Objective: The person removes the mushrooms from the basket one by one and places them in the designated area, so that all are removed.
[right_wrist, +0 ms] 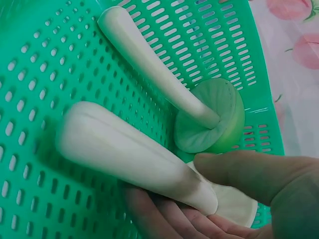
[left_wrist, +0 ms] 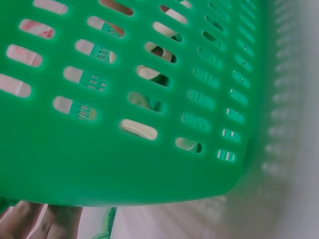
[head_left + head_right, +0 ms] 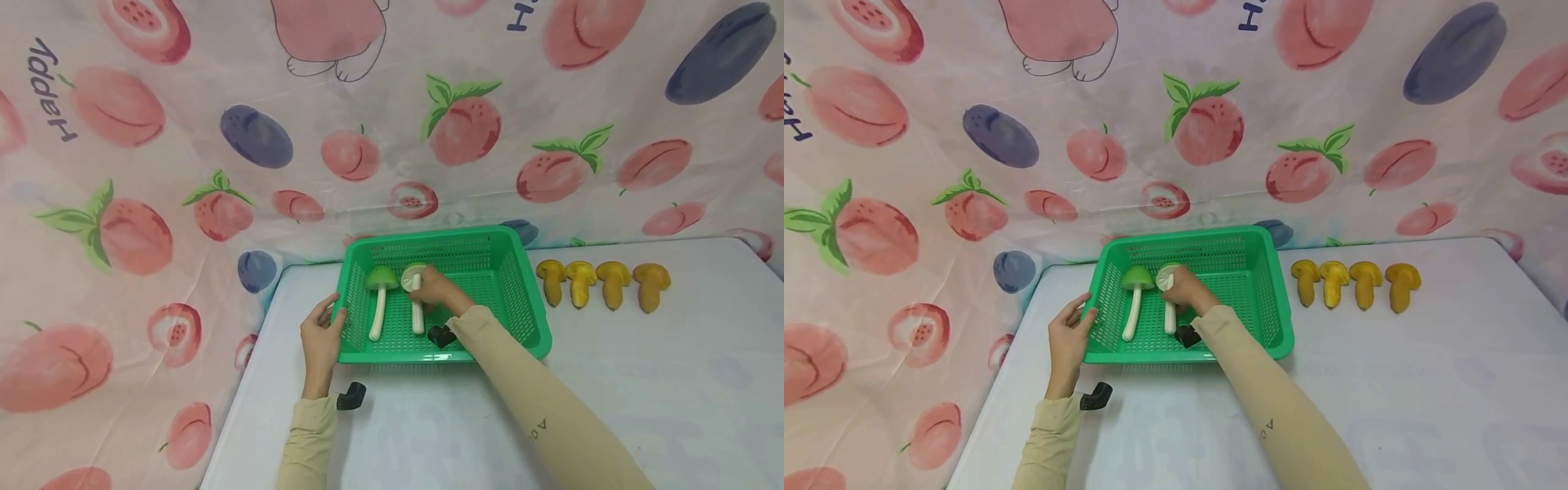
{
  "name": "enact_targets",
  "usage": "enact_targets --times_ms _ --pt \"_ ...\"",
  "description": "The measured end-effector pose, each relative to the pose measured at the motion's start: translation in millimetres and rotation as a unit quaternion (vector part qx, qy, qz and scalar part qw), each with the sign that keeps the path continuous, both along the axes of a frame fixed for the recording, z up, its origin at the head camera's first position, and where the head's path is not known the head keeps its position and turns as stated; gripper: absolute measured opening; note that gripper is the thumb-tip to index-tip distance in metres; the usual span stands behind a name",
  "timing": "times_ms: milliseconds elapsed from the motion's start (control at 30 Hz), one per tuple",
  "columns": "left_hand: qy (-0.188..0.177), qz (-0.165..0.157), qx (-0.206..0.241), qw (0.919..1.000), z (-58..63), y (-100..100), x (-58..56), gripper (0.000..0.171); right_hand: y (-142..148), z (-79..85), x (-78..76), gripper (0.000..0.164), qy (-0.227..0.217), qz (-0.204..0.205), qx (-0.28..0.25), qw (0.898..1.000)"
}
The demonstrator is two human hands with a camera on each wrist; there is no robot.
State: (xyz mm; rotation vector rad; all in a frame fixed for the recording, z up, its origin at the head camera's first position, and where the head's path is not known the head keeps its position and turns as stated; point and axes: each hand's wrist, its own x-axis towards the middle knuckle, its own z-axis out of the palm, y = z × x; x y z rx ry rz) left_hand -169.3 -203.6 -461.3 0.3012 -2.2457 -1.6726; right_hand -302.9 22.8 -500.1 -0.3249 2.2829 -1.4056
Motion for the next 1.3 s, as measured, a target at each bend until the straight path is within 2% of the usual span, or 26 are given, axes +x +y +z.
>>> enact_targets --times_ms 67,100,133,167,267,333,433,633,900,1100,1300 --pt "0.002 -0.001 0.001 1.0000 0.2 1 -0.2 0.034 3 -22.5 -13.1 0.057 0.015 0.006 -0.018 1.000" --pt "0.003 -0.001 0.000 1.0000 0.3 1 -0.2 0.034 4 -29.5 -16.7 0.057 0.028 0.009 -0.021 0.999" --pt "0.003 -0.001 0.000 1.0000 0.4 1 -0.2 0.034 4 -32.4 -21.1 0.056 0.017 0.004 -0.016 1.000" --pt "0.004 -0.001 -0.001 1.0000 0.6 1 -0.2 0.034 4 -22.6 -15.8 0.057 0.000 -0.003 -0.006 1.000" --pt "0.004 0.002 -0.004 1.0000 1.0 2 -0.1 0.033 4 9.3 7.2 0.052 -0.007 -0.014 0.000 1.000" --pt "0.004 0.004 -0.005 1.0000 1.2 3 0.0 0.033 3 42.0 27.3 0.053 -0.034 -0.028 0.023 0.999" --pt "0.004 0.005 -0.004 1.0000 1.7 4 0.1 0.033 4 57.2 41.1 0.052 -0.022 -0.030 0.032 0.999" --pt "0.001 0.002 -0.003 1.0000 3.2 5 -0.1 0.033 9 67.8 50.7 0.049 -0.005 -0.026 0.048 0.998" --pt "0.000 0.002 -0.006 1.0000 3.2 5 -1.0 0.034 15 70.4 54.2 0.048 0.006 -0.036 0.025 0.999" --pt "-0.001 0.004 -0.012 0.9999 2.2 4 -0.3 0.034 23 73.5 57.5 0.048 0.034 -0.042 0.012 0.998" --pt "-0.007 0.012 -0.018 0.9997 2.5 3 1.7 0.034 31 80.5 59.9 0.049 0.068 -0.038 0.023 0.997"
